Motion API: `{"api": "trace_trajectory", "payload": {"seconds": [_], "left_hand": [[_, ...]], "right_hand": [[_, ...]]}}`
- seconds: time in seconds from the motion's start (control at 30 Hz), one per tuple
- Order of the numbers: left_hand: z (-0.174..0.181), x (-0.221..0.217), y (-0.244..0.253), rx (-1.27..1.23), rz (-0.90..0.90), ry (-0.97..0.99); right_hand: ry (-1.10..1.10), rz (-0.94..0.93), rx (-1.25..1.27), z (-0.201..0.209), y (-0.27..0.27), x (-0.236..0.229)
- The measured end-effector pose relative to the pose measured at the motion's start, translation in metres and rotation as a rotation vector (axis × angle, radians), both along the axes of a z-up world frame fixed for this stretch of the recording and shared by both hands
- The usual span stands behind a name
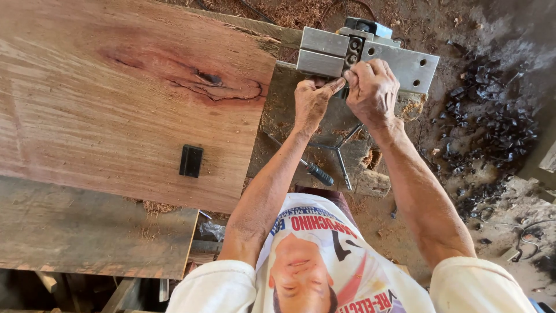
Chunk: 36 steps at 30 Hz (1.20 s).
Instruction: The recorder uses a screwdriver and other tools to disassemble, adjust, and reassemble parts of a woodworking hand planer on a workbench.
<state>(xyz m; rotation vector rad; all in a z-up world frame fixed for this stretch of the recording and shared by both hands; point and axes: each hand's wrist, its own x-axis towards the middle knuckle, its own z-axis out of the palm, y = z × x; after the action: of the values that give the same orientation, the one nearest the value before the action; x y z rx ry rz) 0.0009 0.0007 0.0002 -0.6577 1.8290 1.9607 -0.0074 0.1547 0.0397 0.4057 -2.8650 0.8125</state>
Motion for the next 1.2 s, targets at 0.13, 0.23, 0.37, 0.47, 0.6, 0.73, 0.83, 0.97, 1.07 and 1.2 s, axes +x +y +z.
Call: {"api": "trace_trajectory", "payload": {"seconds": [0.13, 0.23, 0.37, 0.47, 0.6, 0.73, 0.83, 0.97, 1.07, 1.2], "left_hand": [[-0.007, -0.001, 0.002, 0.008, 0.022, 0.028], [-0.011, 0.003, 0.001, -0.048, 0.011, 0.019], [-0.013, 0.003, 0.001, -0.1, -0.013, 0.03], [-0.027, 0.007, 0.003, -0.111, -0.009, 0.018], [-0.013, 0.003, 0.003, -0.055, 0.01, 0.028], [-0.006, 0.001, 0.001, -0.017, 0.034, 0.068], [-0.012, 0.003, 0.003, -0.057, 0.015, 0.047], [-0.01, 0.004, 0.002, -0.059, 0.013, 0.06], [-0.009, 0.002, 0.002, -0.042, 0.02, 0.091], [-0.017, 0.006, 0.002, -0.082, 0.011, 0.054]], "right_hand": [[0.009, -0.04, 0.06, 0.003, -0.002, -0.001], [0.0, -0.028, 0.055, -0.006, 0.0, 0.003], [-0.089, -0.096, 0.191, -0.013, 0.002, -0.001], [-0.084, -0.056, 0.071, 0.008, -0.004, -0.001], [0.037, 0.033, 0.064, -0.016, 0.006, 0.001], [-0.113, -0.089, 0.119, -0.009, 0.003, -0.001], [-0.058, -0.031, 0.073, -0.01, 0.005, 0.003], [-0.006, -0.063, 0.16, -0.009, 0.0, 0.001], [-0.01, -0.053, 0.09, -0.01, 0.001, 0.003], [-0.003, -0.033, 0.109, -0.026, 0.003, 0.006]]}}
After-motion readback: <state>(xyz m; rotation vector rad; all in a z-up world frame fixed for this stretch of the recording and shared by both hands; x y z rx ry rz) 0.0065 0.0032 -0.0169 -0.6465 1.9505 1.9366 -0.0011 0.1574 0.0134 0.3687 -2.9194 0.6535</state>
